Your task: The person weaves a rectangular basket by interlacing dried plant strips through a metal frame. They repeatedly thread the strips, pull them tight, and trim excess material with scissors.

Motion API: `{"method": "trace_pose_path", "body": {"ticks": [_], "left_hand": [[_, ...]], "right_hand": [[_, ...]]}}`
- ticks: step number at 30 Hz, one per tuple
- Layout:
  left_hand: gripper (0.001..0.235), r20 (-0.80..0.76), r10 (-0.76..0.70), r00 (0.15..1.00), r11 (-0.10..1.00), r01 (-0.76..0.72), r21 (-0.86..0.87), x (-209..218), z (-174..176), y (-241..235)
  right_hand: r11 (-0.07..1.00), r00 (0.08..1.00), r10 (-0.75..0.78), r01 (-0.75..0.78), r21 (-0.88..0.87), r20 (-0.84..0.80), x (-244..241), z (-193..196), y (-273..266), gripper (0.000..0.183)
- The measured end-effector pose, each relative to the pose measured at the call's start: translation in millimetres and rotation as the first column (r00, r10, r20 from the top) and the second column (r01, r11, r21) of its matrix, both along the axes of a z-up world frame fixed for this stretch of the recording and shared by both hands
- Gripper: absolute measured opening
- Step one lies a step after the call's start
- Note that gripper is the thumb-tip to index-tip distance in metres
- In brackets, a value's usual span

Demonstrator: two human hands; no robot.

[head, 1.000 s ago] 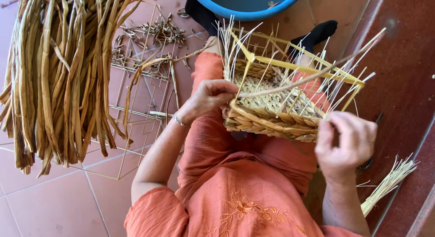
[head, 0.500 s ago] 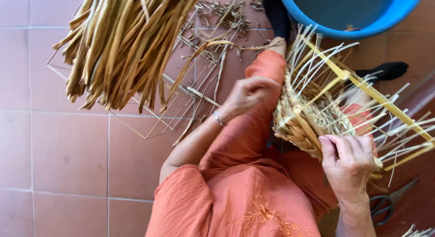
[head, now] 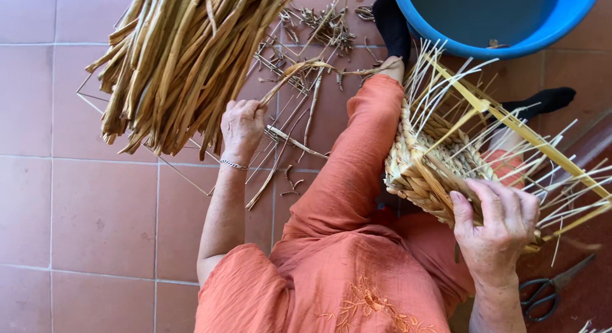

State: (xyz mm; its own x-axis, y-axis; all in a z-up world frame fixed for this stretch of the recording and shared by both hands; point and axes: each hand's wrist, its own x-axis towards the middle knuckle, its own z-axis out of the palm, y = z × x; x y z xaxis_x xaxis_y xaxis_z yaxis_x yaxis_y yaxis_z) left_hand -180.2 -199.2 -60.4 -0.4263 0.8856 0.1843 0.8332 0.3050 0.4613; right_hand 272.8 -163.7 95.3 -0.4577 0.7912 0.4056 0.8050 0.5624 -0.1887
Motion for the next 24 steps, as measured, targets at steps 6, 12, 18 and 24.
{"method": "trace_pose_path", "body": {"ticks": [6, 12, 18, 24], "left_hand": [[0.009, 0.501, -0.483, 0.718, 0.874, 0.359, 0.327, 78.6, 99.9, 17.8], [0.018, 0.281, -0.877, 0.391, 0.48, 0.756, 0.445, 143.2, 161.9, 29.3], [0.022, 0.411, -0.87, 0.273, 0.436, 0.816, 0.381, 136.2, 172.2, 30.8], [0.029, 0.484, -0.836, 0.258, 0.452, 0.823, 0.343, 135.2, 153.8, 27.4]], "right_hand": [[0.969, 0.927, 0.16, -0.213, -0.126, -0.339, -49.0, 27.5, 7.4, 0.025], [0.936, 0.947, 0.321, -0.318, 0.154, 0.005, -69.8, 42.0, 12.2, 0.037], [0.973, 0.965, 0.229, -0.228, 0.019, -0.126, 0.5, 71.3, -3.4, 0.026], [0.981, 0.974, -0.19, 0.194, -0.025, 0.125, 84.2, 106.5, -47.5, 0.022]]}}
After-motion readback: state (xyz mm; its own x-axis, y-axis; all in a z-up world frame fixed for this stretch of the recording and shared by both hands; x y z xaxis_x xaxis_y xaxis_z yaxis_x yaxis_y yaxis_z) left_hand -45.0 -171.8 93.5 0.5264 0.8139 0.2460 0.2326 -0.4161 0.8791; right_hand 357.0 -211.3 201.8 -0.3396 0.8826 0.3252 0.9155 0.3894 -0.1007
